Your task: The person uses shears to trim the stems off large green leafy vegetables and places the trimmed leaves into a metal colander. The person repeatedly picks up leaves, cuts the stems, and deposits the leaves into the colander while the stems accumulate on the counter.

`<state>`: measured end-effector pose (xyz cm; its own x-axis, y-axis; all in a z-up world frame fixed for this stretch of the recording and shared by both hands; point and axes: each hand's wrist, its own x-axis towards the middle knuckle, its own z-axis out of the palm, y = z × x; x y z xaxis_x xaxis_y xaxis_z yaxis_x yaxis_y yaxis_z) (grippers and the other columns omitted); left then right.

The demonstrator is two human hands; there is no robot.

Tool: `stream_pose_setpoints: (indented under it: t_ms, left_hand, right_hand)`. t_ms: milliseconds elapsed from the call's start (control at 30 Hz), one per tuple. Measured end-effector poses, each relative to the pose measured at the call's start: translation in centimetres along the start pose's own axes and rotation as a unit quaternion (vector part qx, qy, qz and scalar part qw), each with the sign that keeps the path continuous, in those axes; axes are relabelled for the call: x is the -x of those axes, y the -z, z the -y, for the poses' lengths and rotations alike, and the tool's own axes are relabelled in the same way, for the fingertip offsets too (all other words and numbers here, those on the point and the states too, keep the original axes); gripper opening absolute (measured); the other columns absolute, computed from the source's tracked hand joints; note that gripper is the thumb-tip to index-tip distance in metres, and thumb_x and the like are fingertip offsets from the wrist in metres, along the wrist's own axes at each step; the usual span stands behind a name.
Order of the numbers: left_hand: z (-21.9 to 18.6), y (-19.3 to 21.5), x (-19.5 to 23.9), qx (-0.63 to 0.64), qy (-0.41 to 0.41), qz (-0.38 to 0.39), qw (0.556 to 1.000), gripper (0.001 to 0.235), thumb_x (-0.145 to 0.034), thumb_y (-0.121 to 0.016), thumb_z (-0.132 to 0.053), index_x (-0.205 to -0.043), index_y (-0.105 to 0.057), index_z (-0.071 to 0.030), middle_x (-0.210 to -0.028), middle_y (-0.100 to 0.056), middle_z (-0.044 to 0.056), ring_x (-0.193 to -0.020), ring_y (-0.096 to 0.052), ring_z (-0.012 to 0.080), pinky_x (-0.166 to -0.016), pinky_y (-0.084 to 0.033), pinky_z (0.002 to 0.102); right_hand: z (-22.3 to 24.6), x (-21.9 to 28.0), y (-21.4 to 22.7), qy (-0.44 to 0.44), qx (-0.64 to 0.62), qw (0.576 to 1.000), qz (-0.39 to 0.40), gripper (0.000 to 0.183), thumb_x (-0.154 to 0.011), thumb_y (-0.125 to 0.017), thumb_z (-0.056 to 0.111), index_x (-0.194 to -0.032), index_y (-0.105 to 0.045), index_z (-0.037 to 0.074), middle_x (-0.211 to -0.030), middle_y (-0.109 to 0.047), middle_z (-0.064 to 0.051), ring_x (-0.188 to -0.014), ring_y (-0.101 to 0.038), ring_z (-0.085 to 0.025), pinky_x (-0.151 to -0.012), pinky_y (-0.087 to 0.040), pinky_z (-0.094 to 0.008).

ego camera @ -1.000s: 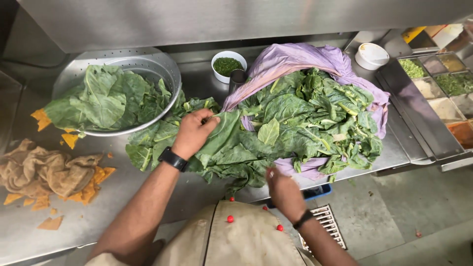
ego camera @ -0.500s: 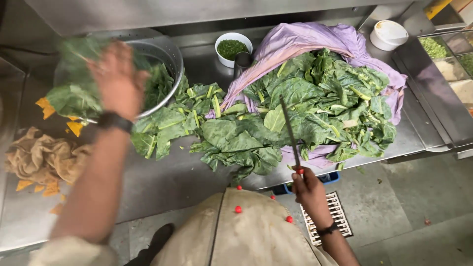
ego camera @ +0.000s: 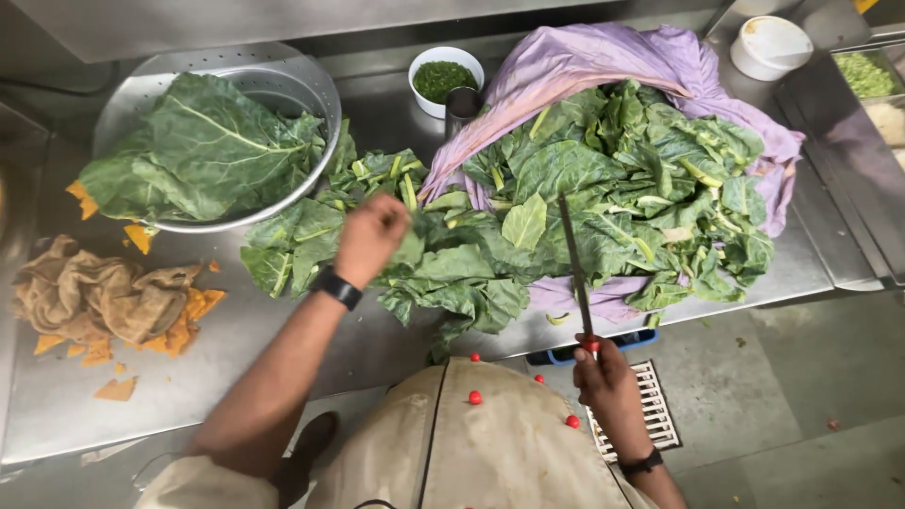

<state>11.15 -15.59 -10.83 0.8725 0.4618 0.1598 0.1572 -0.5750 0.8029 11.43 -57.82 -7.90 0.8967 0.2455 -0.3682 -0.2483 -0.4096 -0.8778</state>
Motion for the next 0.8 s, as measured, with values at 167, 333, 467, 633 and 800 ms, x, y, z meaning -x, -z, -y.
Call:
stream_pose_setpoints:
  t_ms: [167, 333, 467, 633, 800]
  left_hand:
    - [-0.8, 2.9, 0.4, -0.050, -0.089, -0.056, 0.993, 0.042, -0.085, -0.081, -0.019, -0.122, -0.065, -0.007, -0.111, -0.067, 0.015, -0.093, -0.069, 0.0310, -0.080, -0.058, 0.044]
    - [-1.8, -2.2, 5.0, -0.323, -0.162, 0.200, 0.911, 0.082, -0.067, -0.087, -0.032, -0.140, -0.057, -0.012, -0.140, -0.051, 0.018, -0.133, -0.044, 0.0415, -0.108, -0.027, 0.067]
    - [-2.0, -4.5, 6.5, -0.361, -0.198, 0.163, 0.896, 0.040, -0.085, -0.075, -0.029, -0.120, -0.066, -0.013, -0.128, -0.058, 0.013, -0.126, -0.053, 0.0344, -0.117, -0.022, 0.071]
    - [-0.6, -2.5, 5.0, -0.069, -0.073, -0.021, 0.995, 0.022, -0.090, -0.065, -0.026, -0.100, -0.072, -0.008, -0.104, -0.067, 0.012, -0.100, -0.065, 0.0308, -0.094, -0.049, 0.049]
    - [2.9, 0.3, 5.9, 0.260, 0.189, -0.180, 0.930, 0.035, -0.100, -0.057, -0.026, -0.113, -0.076, 0.000, -0.091, -0.070, 0.016, -0.071, -0.057, 0.0201, -0.067, -0.050, 0.037]
  right_hand:
    - [-0.2, -2.5, 0.7, 0.019, -0.002, 1.000, 0.009, 0.032, -0.098, -0.060, 0.022, -0.125, -0.063, 0.005, -0.062, -0.054, -0.003, -0.050, -0.048, -0.010, -0.046, -0.041, -0.027]
    - [0.2, -3.6, -0.2, 0.039, 0.019, 0.998, 0.050, 0.033, -0.097, -0.061, 0.022, -0.126, -0.065, 0.005, -0.065, -0.055, -0.004, -0.053, -0.048, -0.010, -0.047, -0.042, -0.029]
    - [0.6, -5.0, -0.6, 0.023, 0.029, 0.996, 0.082, 0.033, -0.097, -0.061, 0.021, -0.126, -0.064, 0.006, -0.065, -0.055, -0.005, -0.052, -0.046, -0.012, -0.047, -0.039, -0.030]
    - [0.7, -6.2, 0.2, 0.067, 0.029, 0.993, 0.089, 0.031, -0.098, -0.061, 0.020, -0.124, -0.063, 0.004, -0.064, -0.055, -0.004, -0.052, -0.048, -0.011, -0.048, -0.039, -0.028]
    - [1.7, -6.7, 1.1, 0.102, 0.011, 0.991, 0.081, 0.030, -0.100, -0.060, 0.020, -0.124, -0.064, 0.003, -0.065, -0.055, -0.003, -0.053, -0.049, -0.010, -0.048, -0.040, -0.027]
